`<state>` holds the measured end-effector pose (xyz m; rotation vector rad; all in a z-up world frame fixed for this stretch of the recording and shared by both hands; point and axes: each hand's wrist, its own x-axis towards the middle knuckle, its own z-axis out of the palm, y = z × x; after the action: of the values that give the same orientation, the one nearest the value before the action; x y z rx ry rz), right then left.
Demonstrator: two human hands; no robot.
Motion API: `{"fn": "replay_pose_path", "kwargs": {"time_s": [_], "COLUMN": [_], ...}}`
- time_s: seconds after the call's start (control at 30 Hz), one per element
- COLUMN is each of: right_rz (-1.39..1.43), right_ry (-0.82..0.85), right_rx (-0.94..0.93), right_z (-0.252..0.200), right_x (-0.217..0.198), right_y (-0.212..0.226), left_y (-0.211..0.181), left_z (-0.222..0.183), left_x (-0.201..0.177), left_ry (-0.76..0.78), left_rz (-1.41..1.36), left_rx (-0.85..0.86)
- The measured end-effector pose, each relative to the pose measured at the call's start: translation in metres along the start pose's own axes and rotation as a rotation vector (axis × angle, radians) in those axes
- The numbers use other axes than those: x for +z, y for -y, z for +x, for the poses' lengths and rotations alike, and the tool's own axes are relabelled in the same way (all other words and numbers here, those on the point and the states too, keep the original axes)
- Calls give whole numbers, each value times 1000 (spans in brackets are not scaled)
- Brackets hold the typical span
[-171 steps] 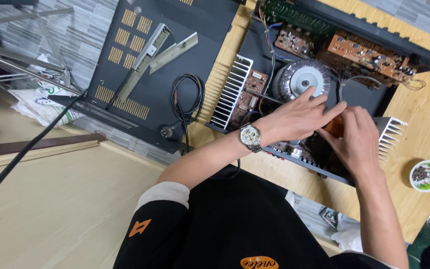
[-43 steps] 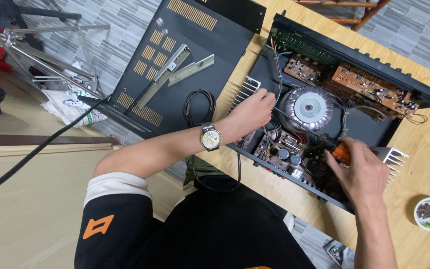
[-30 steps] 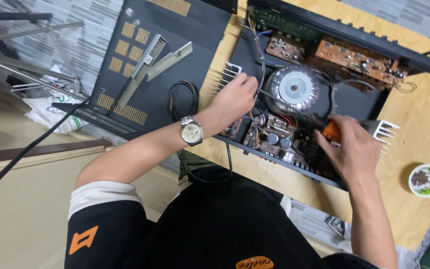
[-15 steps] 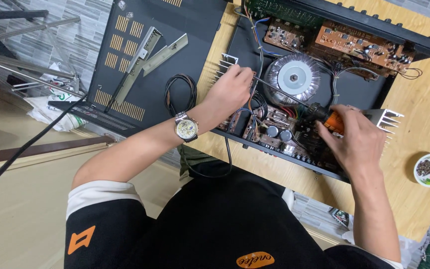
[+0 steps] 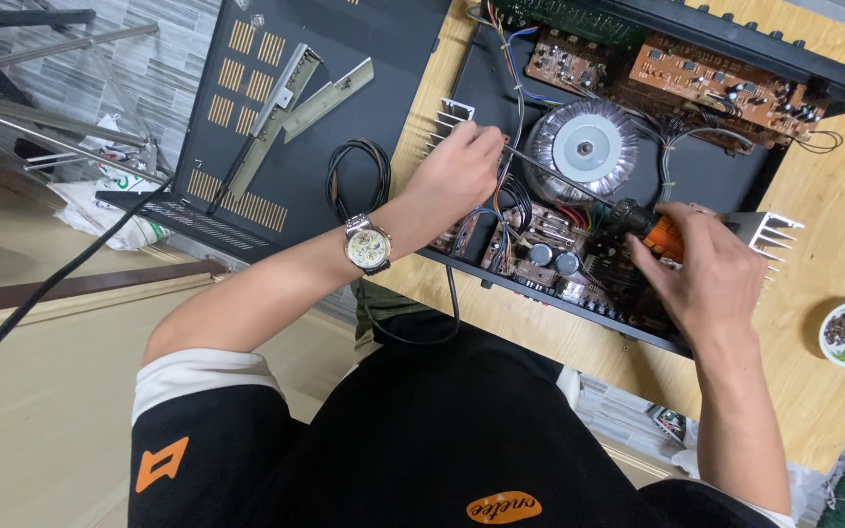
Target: Disassembling and inspecting the internal components of an audio amplifier using a screwdriver
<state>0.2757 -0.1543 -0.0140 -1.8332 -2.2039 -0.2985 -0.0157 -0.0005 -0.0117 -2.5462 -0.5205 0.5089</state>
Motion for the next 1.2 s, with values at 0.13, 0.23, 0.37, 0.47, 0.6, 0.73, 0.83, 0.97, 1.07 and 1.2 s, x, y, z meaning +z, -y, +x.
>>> {"fn": "replay_pose_path", "kwargs": {"time_s": [0.13, 0.23, 0.37, 0.47, 0.6, 0.73, 0.83, 0.97, 1.07, 1.2], "right_rz": [-6, 0, -6, 0, -23, -25, -34, -65, -70, -30], "right_ry": [-6, 10, -16, -12, 9, -12, -16, -27, -45, -54], "right_rx": [-3, 12, -8, 7, 33, 5, -5, 19, 27, -4], "right_z": [-2, -1, -1, 2, 1, -1, 2, -3, -5, -4], "right_x": [2, 1, -3, -5, -2, 6, 2, 9, 11, 10], "right_y": [-2, -1, 2, 4, 3, -1, 2, -1, -3, -3], "left_y": [-1, -8, 5, 6, 5, 5, 3, 0, 1, -1], "left_z": [3, 7, -8, -11, -8, -9, -9, -9, -12, -11], "left_x": [3, 16, -20, -25, -14, -17, -16, -15, -23, -19], "left_ry": [9, -92, 74, 133, 20, 28, 31, 41, 108, 70], "left_rz": [8, -22, 77, 167, 49, 50, 38, 45, 61, 44], "left_rx": [-9, -98, -30, 39, 13, 23, -7, -56, -37, -9]}}
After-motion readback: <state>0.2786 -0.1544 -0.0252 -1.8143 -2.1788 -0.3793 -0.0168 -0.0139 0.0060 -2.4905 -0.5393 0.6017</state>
